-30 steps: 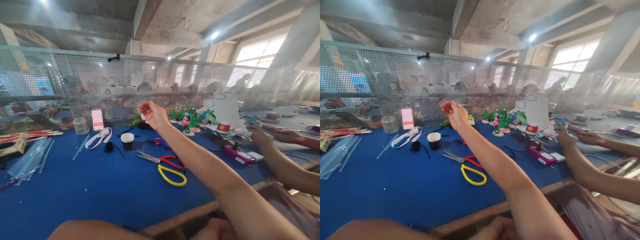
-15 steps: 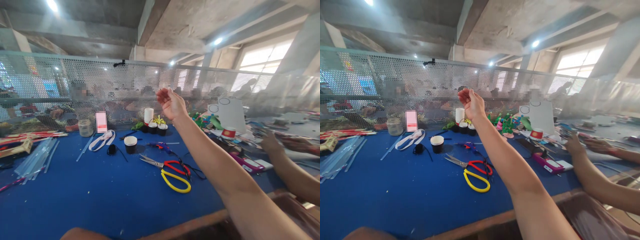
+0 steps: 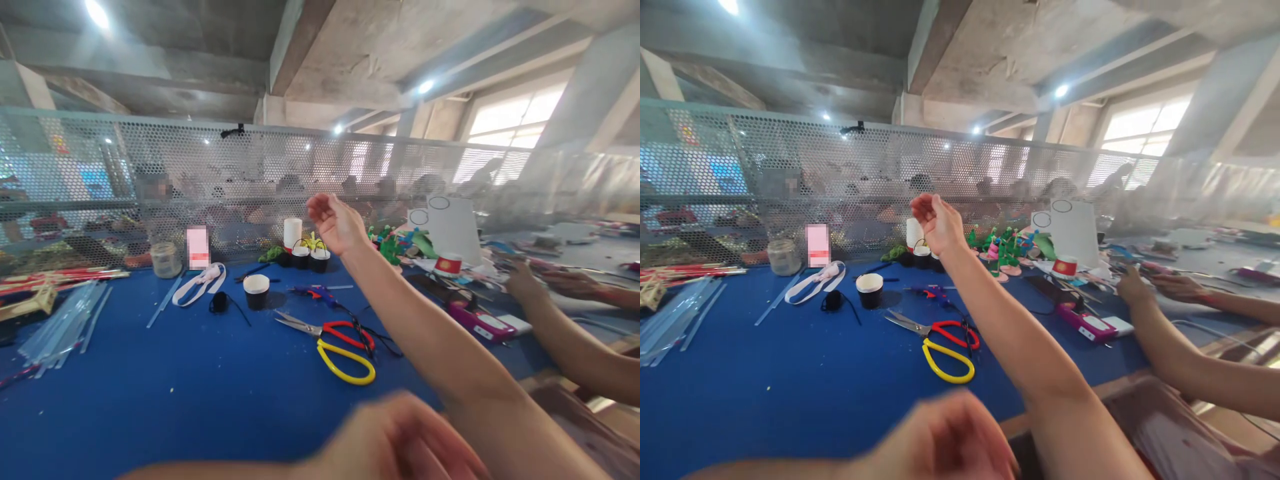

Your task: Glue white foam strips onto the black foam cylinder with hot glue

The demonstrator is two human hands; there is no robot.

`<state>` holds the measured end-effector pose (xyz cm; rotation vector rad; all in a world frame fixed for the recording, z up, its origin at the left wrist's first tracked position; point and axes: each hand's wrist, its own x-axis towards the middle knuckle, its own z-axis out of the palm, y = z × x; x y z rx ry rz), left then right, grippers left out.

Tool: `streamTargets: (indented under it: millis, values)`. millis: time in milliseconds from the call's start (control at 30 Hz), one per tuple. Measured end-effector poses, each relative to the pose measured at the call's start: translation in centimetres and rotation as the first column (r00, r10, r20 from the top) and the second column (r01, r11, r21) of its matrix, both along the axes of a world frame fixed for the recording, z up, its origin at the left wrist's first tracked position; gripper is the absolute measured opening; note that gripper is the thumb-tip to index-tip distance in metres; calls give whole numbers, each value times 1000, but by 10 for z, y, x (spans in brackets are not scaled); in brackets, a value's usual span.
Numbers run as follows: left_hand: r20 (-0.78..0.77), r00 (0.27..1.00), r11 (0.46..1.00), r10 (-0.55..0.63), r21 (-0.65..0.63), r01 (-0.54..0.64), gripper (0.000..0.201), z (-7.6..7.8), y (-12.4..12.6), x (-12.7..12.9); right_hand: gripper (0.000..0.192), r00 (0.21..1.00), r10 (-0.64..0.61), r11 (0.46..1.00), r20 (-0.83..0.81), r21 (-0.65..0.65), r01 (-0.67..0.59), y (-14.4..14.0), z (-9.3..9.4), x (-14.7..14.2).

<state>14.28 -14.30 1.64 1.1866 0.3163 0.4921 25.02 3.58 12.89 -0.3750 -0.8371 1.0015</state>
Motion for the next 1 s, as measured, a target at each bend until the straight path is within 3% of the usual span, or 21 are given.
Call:
streamTargets:
  millis: [67, 133, 167, 233, 300, 400, 567, 633, 767, 867, 1000]
  values:
    - [59, 952, 954, 301, -18, -300, 36, 27, 31, -17, 31, 996, 83, 996, 10, -29, -83, -21, -14, -12]
    - [169, 772, 789, 613, -72, -610, 28, 44, 63, -36, 27, 986, 165, 985, 19, -57, -164, -43, -34, -28]
    - [208, 690, 717, 694, -105, -689, 25, 49, 77, -46, 25, 978, 206, 976, 19, -71, -204, -54, -44, -36]
    - [277, 594, 641, 755, -126, -757, 21, 50, 95, -65, 20, 961, 276, 955, -16, -106, -276, -70, -66, -51]
    - [272, 568, 612, 776, -109, -783, 16, 45, 101, -82, 17, 937, 346, 925, -45, -152, -349, -78, -85, -61]
    - [209, 496, 526, 843, -125, -841, 9, 37, 102, -98, 14, 916, 394, 892, -79, -208, -401, -75, -102, -65]
    - [139, 365, 388, 920, -210, -898, 24, 27, 117, -115, 7, 974, 198, 957, -111, -192, -217, -55, -109, -50]
    - [117, 351, 369, 929, -223, -902, 27, 23, 125, -121, 9, 987, 132, 971, -93, -186, -148, -51, -110, -44]
    - [121, 390, 404, 913, -132, -905, 25, 23, 131, -127, 14, 998, 67, 980, -4, -185, -67, -52, -106, -40]
    - [97, 492, 481, 865, 118, -869, 20, 27, 128, -126, 16, 984, 71, 982, 161, -185, -41, -58, -98, -42]
    - [-89, 670, 615, 737, 498, -611, 29, 23, 119, -113, 12, 860, 171, 974, 481, -215, -74, -64, -88, -47]
